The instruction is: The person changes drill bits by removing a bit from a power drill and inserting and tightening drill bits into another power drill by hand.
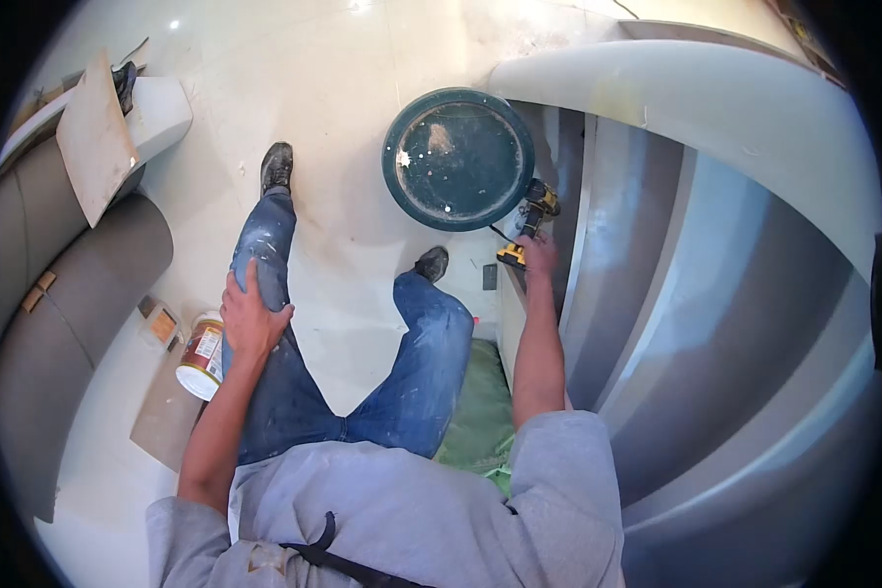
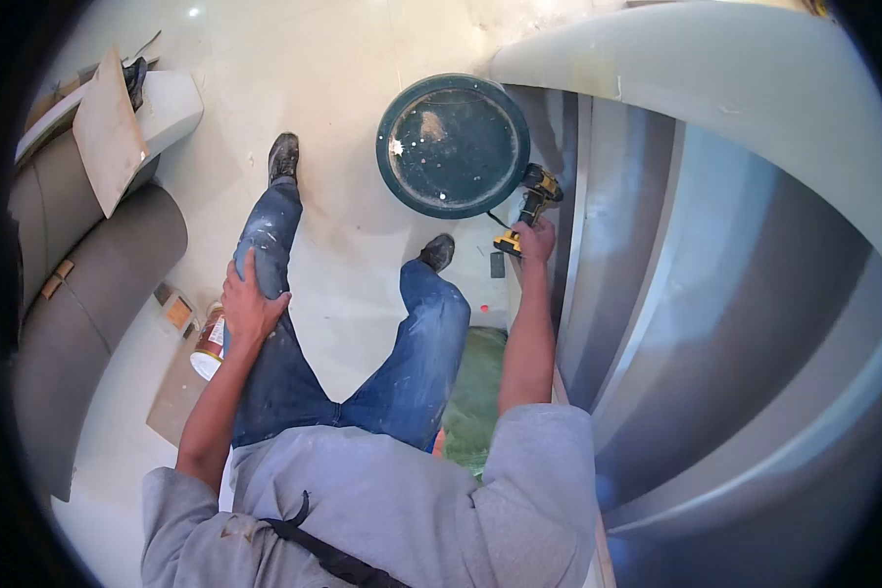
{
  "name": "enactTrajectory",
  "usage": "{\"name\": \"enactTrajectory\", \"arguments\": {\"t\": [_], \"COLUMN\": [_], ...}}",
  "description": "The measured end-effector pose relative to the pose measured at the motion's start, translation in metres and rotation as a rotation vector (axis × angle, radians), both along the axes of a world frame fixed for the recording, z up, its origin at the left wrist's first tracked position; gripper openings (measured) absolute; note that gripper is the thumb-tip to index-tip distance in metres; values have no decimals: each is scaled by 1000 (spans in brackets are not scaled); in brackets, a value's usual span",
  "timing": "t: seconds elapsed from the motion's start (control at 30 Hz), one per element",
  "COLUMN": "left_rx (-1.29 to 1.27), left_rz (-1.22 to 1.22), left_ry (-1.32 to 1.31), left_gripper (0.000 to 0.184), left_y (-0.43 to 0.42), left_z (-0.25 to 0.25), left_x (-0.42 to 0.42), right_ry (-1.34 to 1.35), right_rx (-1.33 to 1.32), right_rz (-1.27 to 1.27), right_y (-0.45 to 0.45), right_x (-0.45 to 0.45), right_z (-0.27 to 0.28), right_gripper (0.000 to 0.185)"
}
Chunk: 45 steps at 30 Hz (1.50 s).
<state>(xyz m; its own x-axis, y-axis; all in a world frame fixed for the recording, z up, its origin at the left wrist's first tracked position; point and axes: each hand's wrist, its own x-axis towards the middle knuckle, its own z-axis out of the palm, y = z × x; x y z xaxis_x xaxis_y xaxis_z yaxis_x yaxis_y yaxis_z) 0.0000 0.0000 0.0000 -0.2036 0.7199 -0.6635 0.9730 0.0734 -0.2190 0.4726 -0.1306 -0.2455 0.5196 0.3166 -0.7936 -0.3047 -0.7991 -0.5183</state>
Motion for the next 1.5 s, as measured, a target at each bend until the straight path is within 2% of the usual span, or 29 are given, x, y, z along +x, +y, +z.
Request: {"name": "enactTrajectory", "arguments": {"t": [0.07,0.1,0.2,0.3,0.37,0.43,0.5,0.57,0.63,0.67,0.7,0.73,0.77,0.83,0.93,1.13,1.2,1.27,1.5], "left_rx": [11,25,28,29,51,168,308,153,-142,-374,-528,-710,-763,-611,-463,-95,28,119,428], "left_rz": [22,35,74,109,116,69,-38,116,436,739,885,969,1141,1217,1190,1100,1057,1043,982], "left_ry": [-20,-29,-45,-67,-103,-210,-361,-909,-1333,-1418,-1604,-1846,-1971,-2025,-2069,-2042,-1993,-1970,-1827], "left_gripper": [105,105,104,104,105,85,70,51,48,57,64,65,57,52,49,43,37,38,26], "left_y": [-6,5,5,4,5,17,30,68,106,131,146,164,183,213,248,326,352,376,500], "left_z": [-18,13,23,26,21,25,19,14,34,90,113,139,175,214,265,349,366,377,391], "left_x": [9,-21,-37,-57,-73,-87,-109,-127,-113,-100,-99,-103,-111,-150,-188,-226,-235,-235,-217], "right_ry": [-22,-17,-2,-7,-167,-379,-558,-670,-699,-717,-717,-725,-740,-788,-810,-932,-953,-930,-845], "right_rx": [61,87,126,207,187,173,190,295,475,580,613,644,677,713,761,832,884,927,1138], "right_rz": [-147,-144,-123,-9,183,455,745,977,1145,1247,1331,1422,1513,1585,1608,1494,1469,1453,1408], "right_y": [-7,-2,-23,-18,-8,0,33,76,112,136,156,180,203,248,299,397,431,464,621], "right_x": [1,-27,-46,-83,-121,-163,-207,-245,-280,-296,-316,-337,-357,-395,-427,-487,-503,-510,-513], "right_z": [5,35,65,125,186,240,323,378,418,439,459,477,492,519,555,590,591,592,575], "right_gripper": [51,51,51,51,48,46,49,51,51,56,56,56,55,53,52,60,63,66,64]}}
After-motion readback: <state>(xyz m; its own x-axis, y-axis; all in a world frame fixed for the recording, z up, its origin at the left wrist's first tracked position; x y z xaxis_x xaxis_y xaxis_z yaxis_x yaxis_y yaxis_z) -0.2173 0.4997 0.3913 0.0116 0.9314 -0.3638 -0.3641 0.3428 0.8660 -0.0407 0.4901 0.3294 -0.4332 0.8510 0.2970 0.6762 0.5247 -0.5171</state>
